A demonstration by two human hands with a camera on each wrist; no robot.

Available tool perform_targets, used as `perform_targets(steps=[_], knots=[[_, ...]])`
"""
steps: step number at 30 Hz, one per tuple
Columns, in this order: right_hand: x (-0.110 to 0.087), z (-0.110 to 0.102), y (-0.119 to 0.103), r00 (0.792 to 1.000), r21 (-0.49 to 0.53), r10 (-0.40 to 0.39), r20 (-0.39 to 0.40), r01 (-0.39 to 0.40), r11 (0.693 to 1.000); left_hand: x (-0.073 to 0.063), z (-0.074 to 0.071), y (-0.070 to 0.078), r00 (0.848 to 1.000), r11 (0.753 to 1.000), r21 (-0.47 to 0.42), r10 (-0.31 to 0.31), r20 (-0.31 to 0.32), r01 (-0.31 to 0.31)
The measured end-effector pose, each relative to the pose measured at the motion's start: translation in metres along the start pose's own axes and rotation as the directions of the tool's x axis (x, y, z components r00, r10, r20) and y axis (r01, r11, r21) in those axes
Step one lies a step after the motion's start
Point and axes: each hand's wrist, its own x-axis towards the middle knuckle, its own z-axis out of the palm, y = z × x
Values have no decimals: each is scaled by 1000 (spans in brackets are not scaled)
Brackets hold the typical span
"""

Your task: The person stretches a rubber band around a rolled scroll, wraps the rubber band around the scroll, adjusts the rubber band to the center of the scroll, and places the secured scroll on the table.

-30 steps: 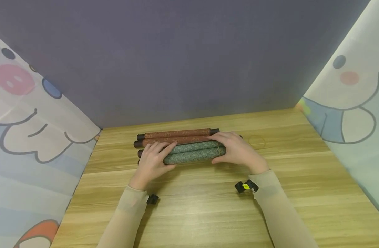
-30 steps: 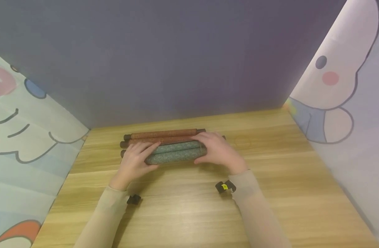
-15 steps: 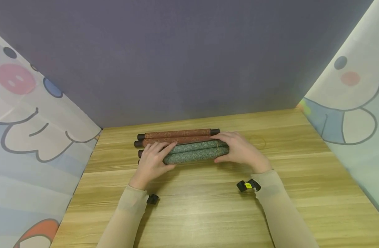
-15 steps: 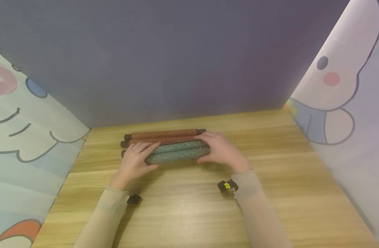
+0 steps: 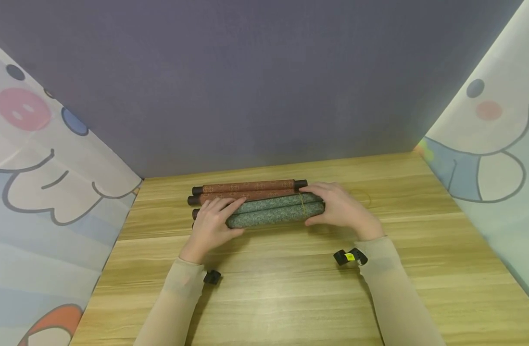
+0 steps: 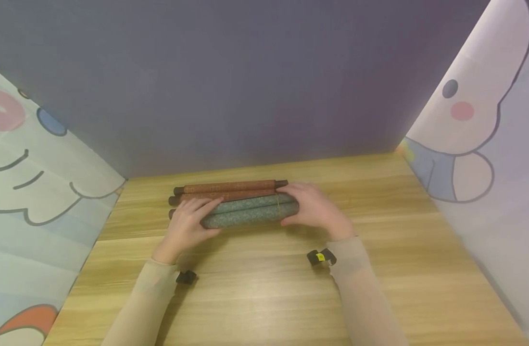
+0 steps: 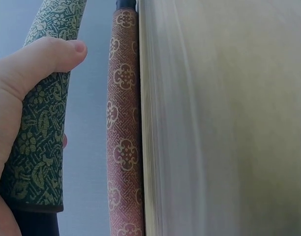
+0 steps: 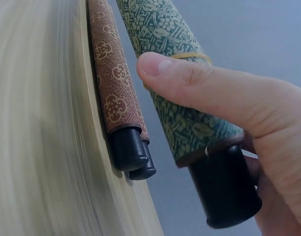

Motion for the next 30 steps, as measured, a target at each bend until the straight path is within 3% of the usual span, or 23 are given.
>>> perform_targets(steps=[17, 30], knots=[[3, 2, 2, 1000, -32, -21, -2, 21, 999, 1, -3, 0, 1000, 1000, -17, -14, 3, 14], [3, 3, 0, 999, -67, -41, -18, 40, 997, 2, -1, 1, 1000, 1000, -2, 13, -19, -13]])
